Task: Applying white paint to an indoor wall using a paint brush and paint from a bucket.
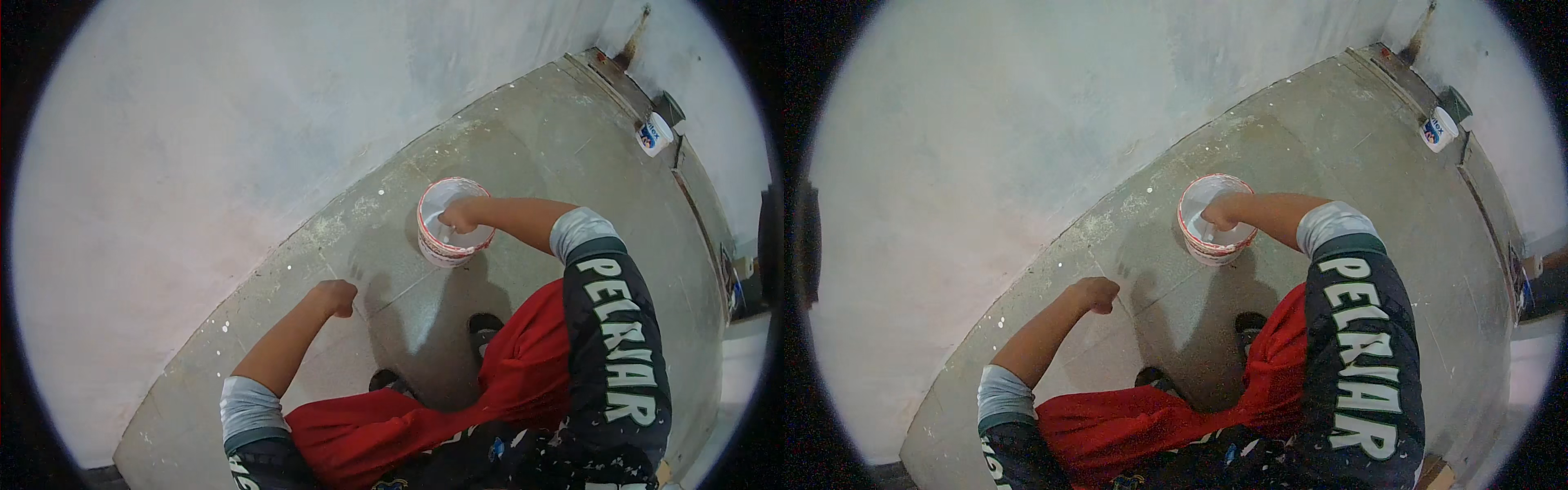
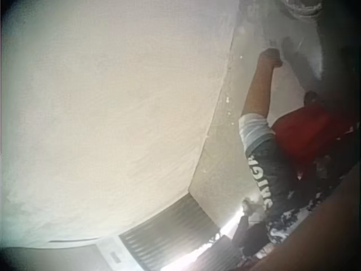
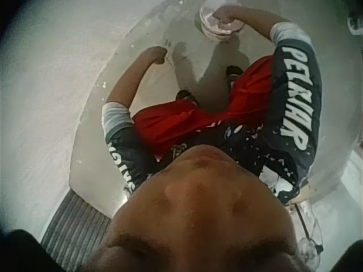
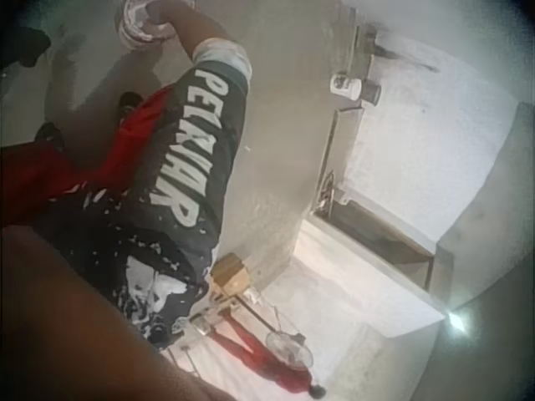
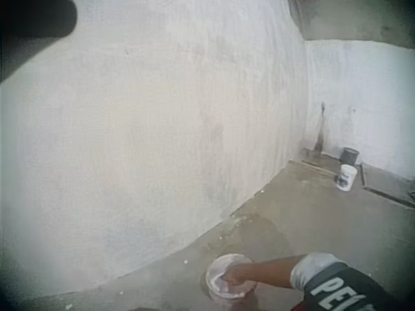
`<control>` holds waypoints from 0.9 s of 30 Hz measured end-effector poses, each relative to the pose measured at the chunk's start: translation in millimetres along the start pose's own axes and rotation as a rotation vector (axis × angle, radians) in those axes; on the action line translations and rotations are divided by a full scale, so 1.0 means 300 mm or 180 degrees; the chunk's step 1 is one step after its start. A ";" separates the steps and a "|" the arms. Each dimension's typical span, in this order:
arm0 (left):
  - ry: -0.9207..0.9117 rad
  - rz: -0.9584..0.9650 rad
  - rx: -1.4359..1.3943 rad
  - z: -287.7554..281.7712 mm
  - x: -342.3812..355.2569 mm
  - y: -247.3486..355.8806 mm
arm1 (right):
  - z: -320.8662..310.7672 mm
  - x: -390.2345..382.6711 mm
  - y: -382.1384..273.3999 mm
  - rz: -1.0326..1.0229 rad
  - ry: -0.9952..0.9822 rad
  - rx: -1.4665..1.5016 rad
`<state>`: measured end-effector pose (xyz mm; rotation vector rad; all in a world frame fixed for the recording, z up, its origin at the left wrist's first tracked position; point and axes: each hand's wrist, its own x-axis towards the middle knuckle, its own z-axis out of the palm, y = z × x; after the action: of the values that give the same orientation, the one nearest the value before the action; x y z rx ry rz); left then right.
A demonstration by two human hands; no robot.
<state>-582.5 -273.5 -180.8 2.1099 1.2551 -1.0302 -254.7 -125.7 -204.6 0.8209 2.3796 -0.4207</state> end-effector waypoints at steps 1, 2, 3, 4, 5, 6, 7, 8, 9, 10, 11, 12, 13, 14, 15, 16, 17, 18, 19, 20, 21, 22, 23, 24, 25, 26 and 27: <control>-0.0036 -0.0017 -0.0042 0.003 0.005 0.006 | 0.010 -0.003 0.006 0.0083 0.0039 0.0000; -0.0068 -0.0038 -0.0081 0.002 0.008 0.010 | 0.016 -0.006 0.015 0.0167 0.0083 -0.0004; -0.0093 -0.0053 -0.0074 0.019 0.007 0.002 | 0.010 -0.003 -0.001 0.0147 0.0093 0.0016; -0.0005 -0.0044 -0.0094 0.033 0.006 -0.008 | -0.001 -0.002 -0.012 0.0145 0.0063 -0.0004; 0.0086 -0.0036 -0.0113 0.047 0.004 -0.017 | -0.014 0.000 -0.022 0.0142 0.0035 -0.0026; 0.0077 -0.0037 -0.0093 0.054 0.001 -0.017 | -0.019 -0.001 -0.023 0.0146 0.0047 -0.0008; 0.0189 -0.0025 -0.0165 0.061 -0.003 -0.017 | -0.027 -0.002 -0.022 0.0085 -0.0027 -0.0075; 0.0305 -0.0012 -0.0239 0.063 -0.005 -0.019 | -0.039 -0.001 -0.020 0.0027 -0.0102 -0.0145; 0.0330 0.0023 -0.0214 0.047 0.007 -0.009 | -0.041 -0.001 0.009 0.0076 -0.0103 -0.0141; 0.0258 0.0063 -0.0158 0.027 0.026 0.008 | -0.041 -0.002 0.049 0.0090 -0.0373 -0.0316; 0.0193 0.0111 -0.0100 0.006 0.047 0.028 | -0.034 -0.012 0.088 0.0111 -0.0653 -0.0487; 0.0173 0.0077 -0.0125 0.018 0.041 0.015 | -0.078 -0.014 0.059 0.0066 -0.0647 -0.0498; 0.0093 -0.0010 -0.0171 0.040 0.014 -0.015 | -0.173 -0.035 -0.002 0.0448 -0.0814 0.0154; 0.0051 -0.0043 -0.0200 0.045 0.001 -0.025 | -0.243 -0.079 -0.036 0.0893 -0.0996 0.0810; 0.0087 -0.0022 -0.0200 0.037 0.006 -0.020 | -0.274 -0.124 -0.020 0.0931 -0.0994 0.0791; 0.0112 -0.0018 -0.0159 0.036 0.014 -0.016 | -0.295 -0.165 0.015 0.0989 -0.0968 0.1322; 0.0135 -0.0021 -0.0122 0.036 0.022 -0.014 | -0.314 -0.205 0.045 0.1036 -0.0930 0.1851; 0.0147 -0.0027 -0.0135 0.047 0.025 -0.024 | -0.337 -0.238 0.052 0.1036 -0.0931 0.1832; 0.0149 -0.0045 -0.0130 0.058 0.030 -0.035 | -0.355 -0.270 0.062 0.1025 -0.0795 0.2076; 0.0149 -0.0073 -0.0129 0.071 0.033 -0.046 | -0.371 -0.294 0.067 0.1002 -0.0659 0.2318; 0.0188 -0.0035 -0.0124 0.050 0.040 -0.033 | -0.357 -0.325 0.114 0.1056 -0.0651 0.2304; 0.0111 0.0006 -0.0095 0.018 0.047 -0.015 | -0.328 -0.354 0.177 0.1049 -0.0749 0.2543; 0.0017 0.0010 -0.0080 0.003 0.048 -0.008 | -0.306 -0.370 0.221 0.0997 -0.0851 0.2774; 0.0037 -0.0004 -0.0100 0.006 0.044 -0.013 | -0.295 -0.383 0.236 0.0992 -0.0849 0.2744; 0.0027 -0.0026 -0.0105 0.013 0.040 -0.017 | -0.284 -0.395 0.243 0.0994 -0.0774 0.2992; 0.0019 -0.0045 -0.0108 0.019 0.035 -0.021 | -0.274 -0.404 0.250 0.0997 -0.0697 0.3240; 0.0051 -0.0033 -0.0121 0.014 0.030 -0.014 | -0.261 -0.425 0.267 0.1022 -0.0691 0.3213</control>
<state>-585.1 -269.7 -190.5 2.0889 1.2844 -0.9880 -154.4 -87.2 -73.2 1.4498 1.6952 -1.5268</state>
